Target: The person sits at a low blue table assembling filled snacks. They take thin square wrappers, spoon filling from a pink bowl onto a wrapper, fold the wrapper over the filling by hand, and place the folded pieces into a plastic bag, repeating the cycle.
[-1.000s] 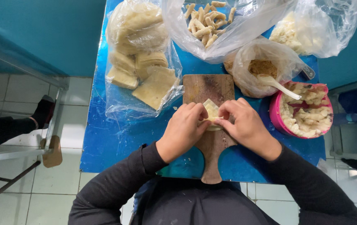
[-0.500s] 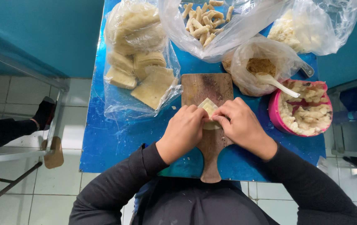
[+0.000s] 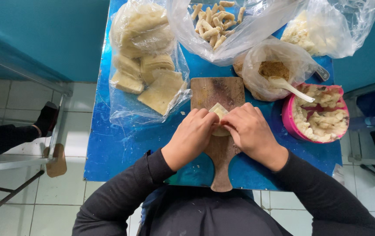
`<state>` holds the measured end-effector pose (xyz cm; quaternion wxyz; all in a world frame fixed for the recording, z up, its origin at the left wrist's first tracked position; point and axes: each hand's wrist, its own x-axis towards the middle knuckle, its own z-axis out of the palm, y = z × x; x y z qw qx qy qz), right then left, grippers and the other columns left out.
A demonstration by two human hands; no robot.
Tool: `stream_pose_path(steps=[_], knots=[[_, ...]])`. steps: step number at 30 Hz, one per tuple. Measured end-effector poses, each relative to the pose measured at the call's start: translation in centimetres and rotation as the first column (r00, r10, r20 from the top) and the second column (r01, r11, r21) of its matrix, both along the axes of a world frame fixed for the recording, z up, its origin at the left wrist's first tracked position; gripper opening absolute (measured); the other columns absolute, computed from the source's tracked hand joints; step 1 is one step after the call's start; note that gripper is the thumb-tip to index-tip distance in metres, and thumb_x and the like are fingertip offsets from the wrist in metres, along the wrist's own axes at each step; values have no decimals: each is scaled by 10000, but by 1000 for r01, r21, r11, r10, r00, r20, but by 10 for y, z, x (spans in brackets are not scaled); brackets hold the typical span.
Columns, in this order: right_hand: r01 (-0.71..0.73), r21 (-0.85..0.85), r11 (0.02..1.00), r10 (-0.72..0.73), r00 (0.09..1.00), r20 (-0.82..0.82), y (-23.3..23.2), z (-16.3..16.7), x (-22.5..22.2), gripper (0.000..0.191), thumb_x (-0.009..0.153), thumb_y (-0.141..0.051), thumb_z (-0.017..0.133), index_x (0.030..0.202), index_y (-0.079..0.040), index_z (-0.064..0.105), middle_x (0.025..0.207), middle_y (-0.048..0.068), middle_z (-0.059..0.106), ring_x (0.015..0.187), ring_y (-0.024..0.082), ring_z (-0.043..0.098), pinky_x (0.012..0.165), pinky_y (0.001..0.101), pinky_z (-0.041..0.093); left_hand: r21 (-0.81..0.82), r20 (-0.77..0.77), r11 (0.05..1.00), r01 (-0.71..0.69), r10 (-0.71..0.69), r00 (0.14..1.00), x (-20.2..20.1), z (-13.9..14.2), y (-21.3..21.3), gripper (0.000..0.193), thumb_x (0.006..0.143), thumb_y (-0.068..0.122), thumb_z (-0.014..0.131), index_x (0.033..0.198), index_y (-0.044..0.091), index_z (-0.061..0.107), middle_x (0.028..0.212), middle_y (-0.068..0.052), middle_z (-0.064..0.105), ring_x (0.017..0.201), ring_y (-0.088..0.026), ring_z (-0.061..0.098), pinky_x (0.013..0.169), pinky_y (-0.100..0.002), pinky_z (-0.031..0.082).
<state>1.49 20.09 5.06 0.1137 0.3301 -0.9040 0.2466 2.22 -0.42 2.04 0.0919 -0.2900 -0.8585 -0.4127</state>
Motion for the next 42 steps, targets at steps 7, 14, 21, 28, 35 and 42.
stream_pose_path(steps=[7, 14, 21, 28, 35, 42], knots=[[59, -86, 995, -57, 998, 30, -1, -6, -8, 91, 850, -82, 742, 935, -88, 710, 943, 64, 664, 920, 302, 582, 824, 410, 465, -64, -75, 995, -82, 77, 994, -3, -2, 2, 154, 846, 3, 630, 987, 65, 630, 978, -121, 590, 956, -336, 554, 840, -409, 488], [46, -60, 997, -47, 999, -13, -1, -4, -4, 116, 844, -81, 736, 953, -88, 698, 964, 56, 676, 935, 297, 591, 824, 418, 447, -5, -87, 997, -83, 82, 993, -1, -4, 1, 108, 933, 69, 667, 1032, 46, 628, 942, -110, 578, 933, -322, 557, 830, -422, 476], [78, 113, 990, -48, 967, -252, -6, -5, 1, 307, 812, -46, 679, 1101, -122, 748, 1046, 0, 683, 960, 250, 589, 809, 405, 417, -48, -134, 984, -173, 165, 977, -4, -5, 5, 76, 912, 53, 668, 980, 64, 634, 920, -126, 569, 906, -331, 548, 801, -422, 482], [96, 127, 987, -72, 980, -187, -8, -4, -6, 396, 794, -49, 662, 1178, -120, 728, 1090, 3, 726, 956, 252, 587, 821, 400, 423, 14, -74, 980, -200, 200, 977, -1, 1, -7, 252, 869, 135, 738, 1066, 41, 613, 981, -121, 598, 936, -341, 561, 812, -424, 482], [91, 22, 996, -93, 987, 128, -1, 44, -40, 212, 872, -156, 724, 1077, -103, 712, 927, 59, 715, 920, 273, 598, 842, 412, 489, -52, -42, 982, -180, 178, 983, -1, 3, -14, 243, 839, 180, 777, 956, 76, 591, 914, -98, 598, 893, -335, 578, 756, -436, 488], [301, -381, 874, -254, 952, 169, 11, 95, -49, 378, 1032, -346, 709, 1333, -131, 633, 1359, 94, 590, 1045, 149, 631, 834, 307, 512, -77, -55, 975, -210, 206, 977, 4, 5, -13, 189, 880, 212, 764, 889, 94, 617, 868, -82, 601, 842, -309, 588, 727, -423, 497]])
